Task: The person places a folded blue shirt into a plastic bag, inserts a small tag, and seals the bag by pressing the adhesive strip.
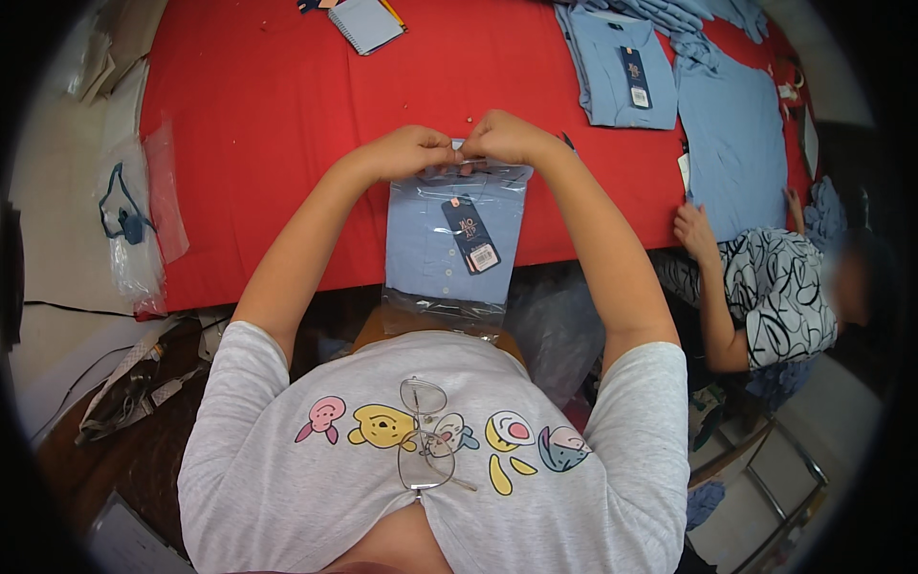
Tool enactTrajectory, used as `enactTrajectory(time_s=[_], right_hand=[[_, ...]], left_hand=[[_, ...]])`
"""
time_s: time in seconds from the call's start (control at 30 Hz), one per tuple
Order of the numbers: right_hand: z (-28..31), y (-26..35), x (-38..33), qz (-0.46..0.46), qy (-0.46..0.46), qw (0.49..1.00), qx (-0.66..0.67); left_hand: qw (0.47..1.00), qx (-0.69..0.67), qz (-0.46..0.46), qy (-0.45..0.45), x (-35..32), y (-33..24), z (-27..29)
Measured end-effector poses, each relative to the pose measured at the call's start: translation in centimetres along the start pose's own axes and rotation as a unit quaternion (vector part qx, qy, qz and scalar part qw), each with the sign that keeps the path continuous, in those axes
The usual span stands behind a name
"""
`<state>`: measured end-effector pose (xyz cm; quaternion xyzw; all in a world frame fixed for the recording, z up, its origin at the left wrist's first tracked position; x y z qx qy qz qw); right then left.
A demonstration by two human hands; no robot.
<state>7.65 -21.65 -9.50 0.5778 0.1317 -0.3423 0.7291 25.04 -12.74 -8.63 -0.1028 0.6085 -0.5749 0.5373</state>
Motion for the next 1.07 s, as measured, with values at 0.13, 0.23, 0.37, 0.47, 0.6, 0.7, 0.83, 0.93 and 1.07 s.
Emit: enactTrajectory(time_s=[0.13,0.23,0.37,0.47,0.6,0.7,0.83,0.93,1.07], right_hand=[[-0.1,-0.3,0.0,-0.046,0.04,0.998,-0.027],[-0.4,-0.5,-0.5,-0.084,0.048,0.995,-0.033],[0.1,-0.7,-1.9,-0.043,-0.093,0.995,-0.006],[-0.9,-1.6,-5.5,0.044,-0.288,0.952,0.098],[-4.3,-1.7,-10.7,0.142,-0.448,0.882,0.024],[-4.8,0.7,-11.0,0.207,-0.424,0.878,-0.082],[-6.1,-0.1,-11.5,0.121,-0.549,0.824,0.074],[-13.8,-8.2,-12.3,0.066,-0.593,0.714,0.366],[-29.1,-19.7,-13.2,0.041,-0.52,0.72,0.457]], left_hand=[[0.999,-0.041,0.0,-0.013,1.3,1.3,0.3],[0.999,0.046,0.003,-0.013,1.6,1.2,0.6],[0.996,0.082,0.016,-0.017,0.4,0.0,0.6],[0.999,0.03,0.001,-0.037,0.4,1.1,0.2],[0.99,0.11,-0.076,-0.035,-0.7,-0.7,0.3],[0.995,0.061,-0.073,-0.031,-0.3,-0.6,0.6],[0.994,-0.098,0.014,0.048,0.7,0.6,0.1],[0.982,-0.125,0.073,0.124,1.3,0.3,-0.4],[0.972,-0.115,0.046,0.199,2.0,0.0,-1.0]])
Point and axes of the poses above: each hand's wrist, its own x-axis towards the middle knuckle, its own z-axis out of the back of the hand, y = z × x, the point moved 4 cm from there along x, towards the middle knuckle, and after that the axes turned 4 degrees about y, right-handed, at the moved point
